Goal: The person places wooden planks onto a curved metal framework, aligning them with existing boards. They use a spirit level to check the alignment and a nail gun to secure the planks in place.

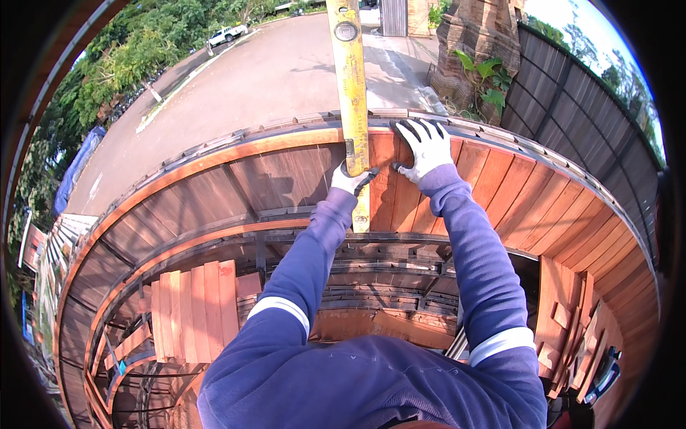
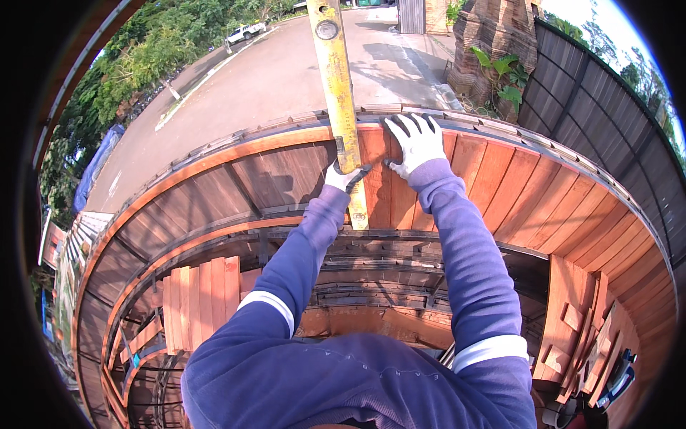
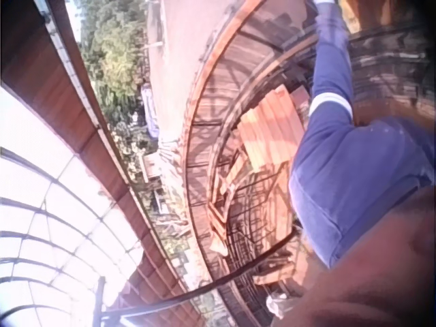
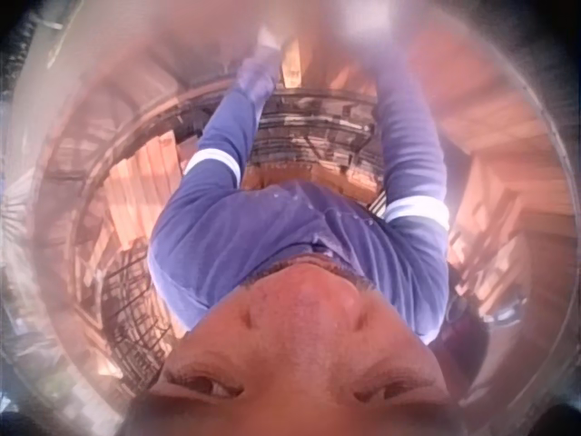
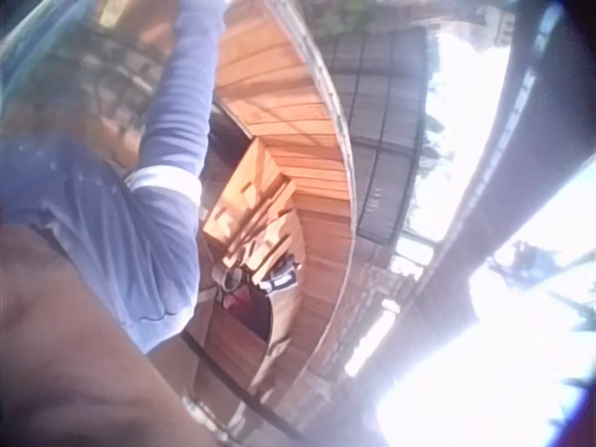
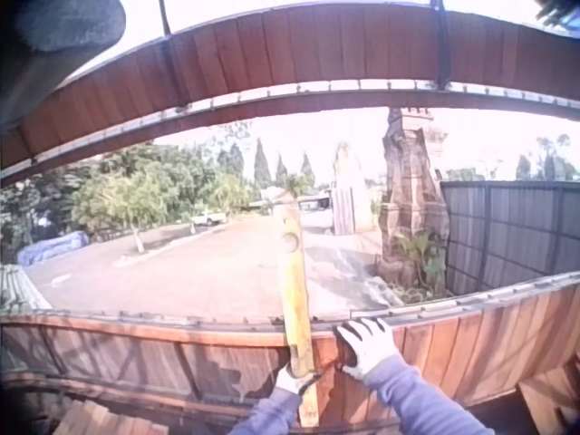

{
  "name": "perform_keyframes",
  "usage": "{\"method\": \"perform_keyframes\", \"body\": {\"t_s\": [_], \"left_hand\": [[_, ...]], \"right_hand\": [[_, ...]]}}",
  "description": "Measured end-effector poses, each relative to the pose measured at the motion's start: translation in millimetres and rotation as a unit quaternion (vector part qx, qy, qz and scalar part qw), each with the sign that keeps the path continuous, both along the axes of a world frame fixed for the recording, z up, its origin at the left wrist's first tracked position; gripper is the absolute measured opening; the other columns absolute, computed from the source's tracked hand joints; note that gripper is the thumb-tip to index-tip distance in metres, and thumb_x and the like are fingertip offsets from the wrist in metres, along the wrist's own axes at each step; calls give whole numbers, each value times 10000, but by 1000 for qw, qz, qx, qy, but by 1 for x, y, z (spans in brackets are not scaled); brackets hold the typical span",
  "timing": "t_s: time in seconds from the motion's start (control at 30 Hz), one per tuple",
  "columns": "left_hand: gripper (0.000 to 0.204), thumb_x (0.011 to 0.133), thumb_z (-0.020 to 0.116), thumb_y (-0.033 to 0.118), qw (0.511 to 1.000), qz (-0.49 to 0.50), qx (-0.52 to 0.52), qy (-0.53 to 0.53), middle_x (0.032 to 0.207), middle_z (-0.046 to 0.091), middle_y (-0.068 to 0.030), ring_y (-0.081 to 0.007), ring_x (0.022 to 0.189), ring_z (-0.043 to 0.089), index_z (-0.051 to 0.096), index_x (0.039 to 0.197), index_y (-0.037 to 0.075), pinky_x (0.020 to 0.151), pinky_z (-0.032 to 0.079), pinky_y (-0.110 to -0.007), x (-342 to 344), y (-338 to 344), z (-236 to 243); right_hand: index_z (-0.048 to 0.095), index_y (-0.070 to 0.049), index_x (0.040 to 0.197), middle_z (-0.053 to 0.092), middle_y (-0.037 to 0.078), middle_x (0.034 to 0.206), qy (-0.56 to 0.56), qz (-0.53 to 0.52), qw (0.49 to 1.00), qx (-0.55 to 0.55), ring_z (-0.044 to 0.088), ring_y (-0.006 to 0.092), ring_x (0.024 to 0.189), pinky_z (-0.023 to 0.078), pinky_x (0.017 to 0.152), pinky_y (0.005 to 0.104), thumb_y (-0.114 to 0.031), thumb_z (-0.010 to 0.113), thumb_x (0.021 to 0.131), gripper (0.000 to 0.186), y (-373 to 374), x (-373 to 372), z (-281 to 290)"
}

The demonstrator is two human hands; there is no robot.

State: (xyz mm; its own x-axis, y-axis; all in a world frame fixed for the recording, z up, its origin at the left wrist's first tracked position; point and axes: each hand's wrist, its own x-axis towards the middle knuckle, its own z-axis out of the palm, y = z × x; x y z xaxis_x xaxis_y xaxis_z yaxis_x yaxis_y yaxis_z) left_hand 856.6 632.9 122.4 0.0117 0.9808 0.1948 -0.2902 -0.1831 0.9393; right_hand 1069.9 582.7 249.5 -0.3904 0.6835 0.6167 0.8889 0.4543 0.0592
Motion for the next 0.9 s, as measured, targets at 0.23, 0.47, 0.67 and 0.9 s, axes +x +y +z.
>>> {"method": "perform_keyframes", "body": {"t_s": [0.23,0.47,0.67,0.9], "left_hand": [[552,702,883,150,993,-2,30,113,982,652,-33,-124,855,596,585,1148,19,777,507,-280,-4,-6,-2],[450,735,809,10,995,-73,-22,-60,1015,662,-70,-134,834,619,593,1129,-8,746,542,-280,-9,-1,-26],[437,743,805,27,992,-85,-14,-96,1024,668,-82,-150,845,627,596,1125,-13,753,545,-288,-7,2,-34],[391,803,688,-81,997,-14,28,65,1033,677,-146,-231,884,697,544,1163,-33,790,568,-310,-5,11,-37]], "right_hand": [[472,-194,1386,476,84,1389,9,16,1000,16,407,311,1306,266,1117,512,-361,820,641,839,0,2,-1],[452,-224,1404,475,60,1401,6,6,1000,4,389,289,1329,244,1133,505,-374,812,654,845,-3,-4,3],[458,-219,1397,482,64,1383,13,15,1000,6,400,295,1317,252,1127,505,-364,820,646,846,-3,-3,2],[444,-198,1407,484,76,1378,-2,1,1000,14,411,298,1306,261,1121,503,-381,828,636,880,-3,-5,4]]}}
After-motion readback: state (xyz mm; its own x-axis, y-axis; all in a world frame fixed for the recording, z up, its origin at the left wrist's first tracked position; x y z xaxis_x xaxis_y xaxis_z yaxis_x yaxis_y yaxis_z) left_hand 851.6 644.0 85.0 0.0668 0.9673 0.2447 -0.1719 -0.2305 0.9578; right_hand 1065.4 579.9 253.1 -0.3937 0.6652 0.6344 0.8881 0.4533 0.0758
